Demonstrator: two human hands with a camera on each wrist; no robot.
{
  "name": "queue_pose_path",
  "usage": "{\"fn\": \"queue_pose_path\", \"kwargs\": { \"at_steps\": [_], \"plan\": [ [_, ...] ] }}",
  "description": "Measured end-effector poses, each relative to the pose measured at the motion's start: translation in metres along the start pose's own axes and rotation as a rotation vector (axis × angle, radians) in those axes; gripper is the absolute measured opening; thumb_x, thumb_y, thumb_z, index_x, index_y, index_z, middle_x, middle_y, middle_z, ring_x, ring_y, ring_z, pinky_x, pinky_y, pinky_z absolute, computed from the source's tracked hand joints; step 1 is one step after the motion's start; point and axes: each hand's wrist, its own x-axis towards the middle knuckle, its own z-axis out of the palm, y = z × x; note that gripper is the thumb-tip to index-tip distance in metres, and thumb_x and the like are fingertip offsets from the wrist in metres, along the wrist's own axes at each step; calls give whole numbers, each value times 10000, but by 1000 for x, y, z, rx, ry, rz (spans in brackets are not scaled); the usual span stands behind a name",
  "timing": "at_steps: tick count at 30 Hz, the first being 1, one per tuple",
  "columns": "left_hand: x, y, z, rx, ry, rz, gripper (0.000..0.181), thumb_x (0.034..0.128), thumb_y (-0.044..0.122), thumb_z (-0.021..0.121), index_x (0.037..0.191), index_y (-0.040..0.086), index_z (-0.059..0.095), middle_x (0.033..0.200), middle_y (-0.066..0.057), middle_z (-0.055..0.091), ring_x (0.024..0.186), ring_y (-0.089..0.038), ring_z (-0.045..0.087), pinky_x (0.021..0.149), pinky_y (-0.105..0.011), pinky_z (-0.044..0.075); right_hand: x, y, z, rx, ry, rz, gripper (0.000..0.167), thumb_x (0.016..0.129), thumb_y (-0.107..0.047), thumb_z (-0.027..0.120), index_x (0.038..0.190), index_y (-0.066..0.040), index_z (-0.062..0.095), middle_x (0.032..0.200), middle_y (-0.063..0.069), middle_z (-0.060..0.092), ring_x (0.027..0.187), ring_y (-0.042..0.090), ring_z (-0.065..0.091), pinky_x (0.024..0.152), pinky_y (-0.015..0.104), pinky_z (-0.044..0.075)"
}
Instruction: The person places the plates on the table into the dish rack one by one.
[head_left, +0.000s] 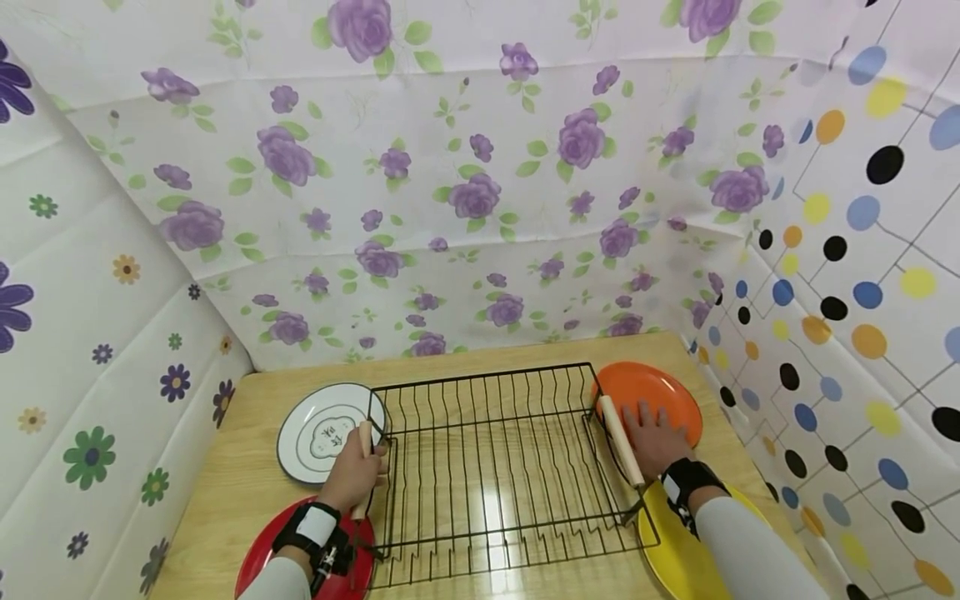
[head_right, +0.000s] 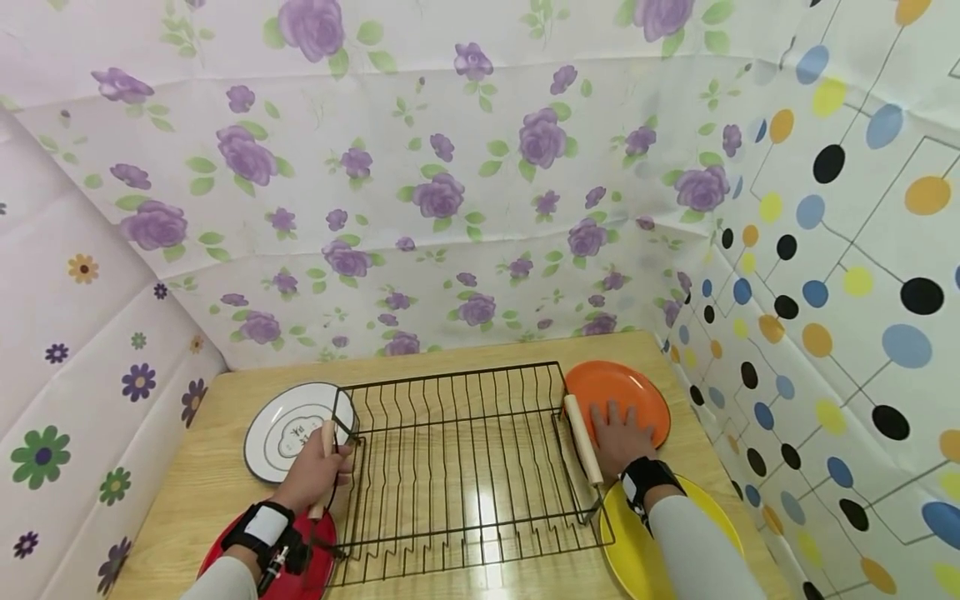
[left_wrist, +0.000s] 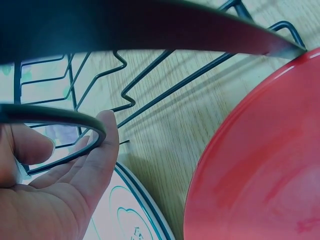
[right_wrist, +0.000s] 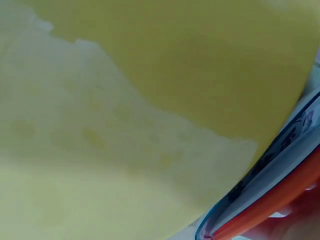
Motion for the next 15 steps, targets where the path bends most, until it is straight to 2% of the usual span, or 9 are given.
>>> {"fn": "queue_pose_path", "kwargs": {
  "at_steps": [4,6,9,12,15],
  "plan": [
    [-1,1,0,2,-2,3,631,1073,5,346,1631,-62,60,1344,-357,525,1061,-381,678,834,-443,626,-2,1,0,-20,92,-39,640,1044,-207,611,1612,-65,354,1622,322,357,1386,620,415,862,792,473],
    [-1,1,0,5,-5,8,636,1073,2,346,1630,-70,49,1342,-360,525,1058,-376,677,830,-440,625,-4,2,-1,-37,151,-74,635,1025,-208,651,1585,-65,388,1575,303,428,1311,575,495,747,696,532],
    [-2,1,-1,7,-6,11,643,1070,-5,348,1629,-76,38,1339,-361,528,1058,-373,677,829,-442,622,-4,3,-1,-55,244,-122,632,968,-185,737,1518,-71,449,1461,268,527,1140,492,585,575,525,522],
    [-2,1,-1,4,-6,15,647,1070,-8,348,1632,-72,34,1339,-361,528,1054,-364,677,830,-442,620,1,5,-1,-73,348,-145,610,889,-137,820,1419,-68,527,1321,221,604,974,408,621,535,447,497],
    [-2,1,-1,0,-4,13,651,1068,-9,350,1633,-69,32,1344,-359,531,1043,-352,678,826,-437,620,7,7,-2,-89,460,-154,522,841,-102,862,1297,-48,613,1140,165,673,828,326,644,564,411,530]
  ]
}}
